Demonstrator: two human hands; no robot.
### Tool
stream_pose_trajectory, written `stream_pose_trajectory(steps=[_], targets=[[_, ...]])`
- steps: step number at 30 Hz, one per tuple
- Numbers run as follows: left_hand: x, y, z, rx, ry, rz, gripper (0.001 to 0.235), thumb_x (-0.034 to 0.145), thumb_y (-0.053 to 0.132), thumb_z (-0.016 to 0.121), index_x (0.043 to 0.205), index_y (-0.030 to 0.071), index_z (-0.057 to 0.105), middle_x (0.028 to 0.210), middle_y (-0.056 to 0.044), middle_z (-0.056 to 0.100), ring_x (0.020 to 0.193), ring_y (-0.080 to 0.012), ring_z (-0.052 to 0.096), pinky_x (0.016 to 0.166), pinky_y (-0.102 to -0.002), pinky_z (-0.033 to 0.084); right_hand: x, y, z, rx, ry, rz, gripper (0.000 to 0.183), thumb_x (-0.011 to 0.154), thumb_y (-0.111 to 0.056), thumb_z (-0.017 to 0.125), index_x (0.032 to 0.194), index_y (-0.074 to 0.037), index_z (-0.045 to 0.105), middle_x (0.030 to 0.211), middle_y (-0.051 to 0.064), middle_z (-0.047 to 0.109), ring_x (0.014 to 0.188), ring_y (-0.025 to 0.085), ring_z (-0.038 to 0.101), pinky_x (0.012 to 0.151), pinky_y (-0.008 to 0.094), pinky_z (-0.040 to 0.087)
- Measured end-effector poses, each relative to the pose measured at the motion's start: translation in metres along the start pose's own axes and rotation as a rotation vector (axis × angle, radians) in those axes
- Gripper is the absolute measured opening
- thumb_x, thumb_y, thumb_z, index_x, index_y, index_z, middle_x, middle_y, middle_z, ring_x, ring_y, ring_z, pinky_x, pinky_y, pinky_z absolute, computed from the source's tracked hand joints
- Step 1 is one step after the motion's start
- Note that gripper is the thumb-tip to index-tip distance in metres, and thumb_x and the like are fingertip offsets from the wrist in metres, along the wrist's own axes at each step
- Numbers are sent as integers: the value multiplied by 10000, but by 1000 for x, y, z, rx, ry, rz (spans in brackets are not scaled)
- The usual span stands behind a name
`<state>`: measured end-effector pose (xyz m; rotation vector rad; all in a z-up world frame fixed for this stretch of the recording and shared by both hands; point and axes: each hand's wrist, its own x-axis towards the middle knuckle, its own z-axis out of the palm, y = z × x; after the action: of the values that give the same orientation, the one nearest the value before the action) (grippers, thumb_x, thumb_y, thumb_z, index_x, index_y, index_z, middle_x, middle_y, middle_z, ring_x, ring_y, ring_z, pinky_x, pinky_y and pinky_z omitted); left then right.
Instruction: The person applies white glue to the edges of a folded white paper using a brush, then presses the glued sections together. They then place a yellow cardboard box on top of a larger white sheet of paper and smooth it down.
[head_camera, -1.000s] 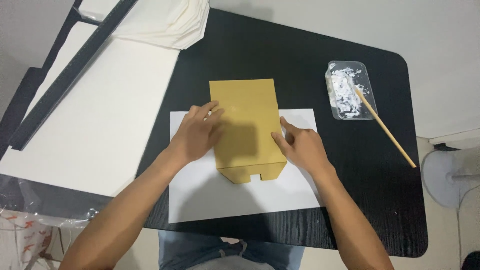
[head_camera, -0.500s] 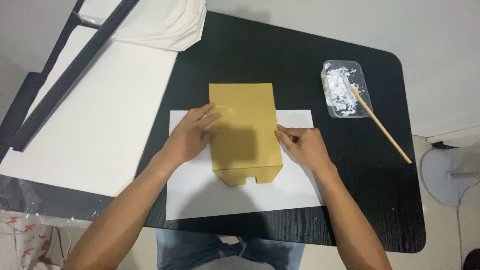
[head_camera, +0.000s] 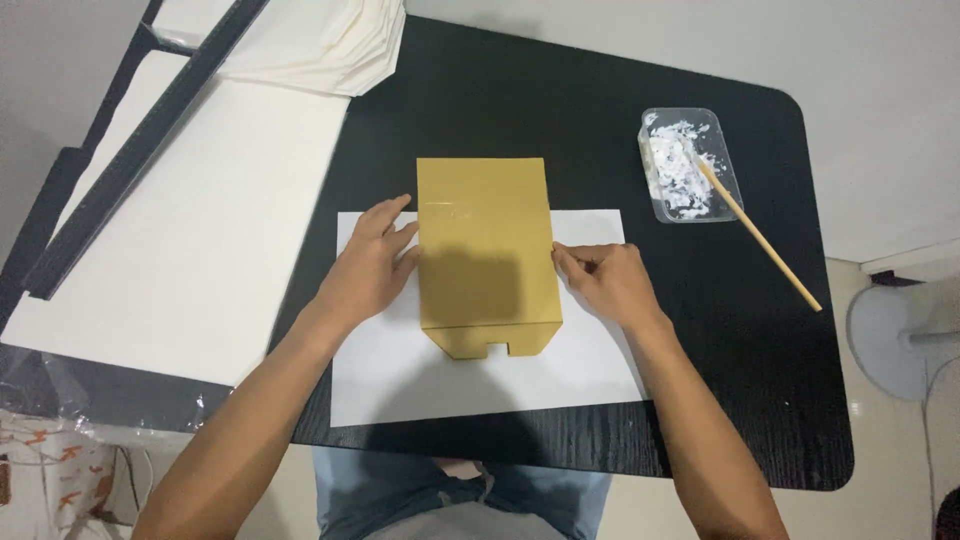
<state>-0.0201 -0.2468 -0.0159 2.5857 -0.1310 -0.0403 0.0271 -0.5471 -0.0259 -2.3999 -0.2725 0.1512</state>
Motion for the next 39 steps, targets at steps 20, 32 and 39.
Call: stream_pose_trajectory(steps=[20, 32, 39], targets=[[2, -11, 23, 61, 33, 28, 334, 1024, 138, 569, 1338, 48, 640, 1440, -78, 584, 1428, -200, 458, 1171, -292, 420, -2, 3, -5, 59, -45, 86, 194, 979, -213, 687, 1069, -94, 812, 695, 147, 753, 564, 183, 578, 520, 344, 469], [2, -15, 16, -106, -15, -32, 304, 974, 46, 618, 1272, 36, 678, 1432, -110, 582, 1436, -237, 451, 1169, -329, 431, -3, 0, -13, 147, -77, 89, 183, 954, -137, 687, 848, -80, 825, 642, 157, 728, 572, 177, 513, 515, 347, 445], [1, -12, 3, -204, -4, -11, 161, 940, 56, 682, 1075, 22, 764, 1401, -143, 611, 1397, -302, 499, 1113, -391, 485, 2, 16, -13, 230, -188, 81, 229, 904, -133, 708, 715, -46, 804, 574, 152, 669, 589, 211, 468, 565, 369, 436]])
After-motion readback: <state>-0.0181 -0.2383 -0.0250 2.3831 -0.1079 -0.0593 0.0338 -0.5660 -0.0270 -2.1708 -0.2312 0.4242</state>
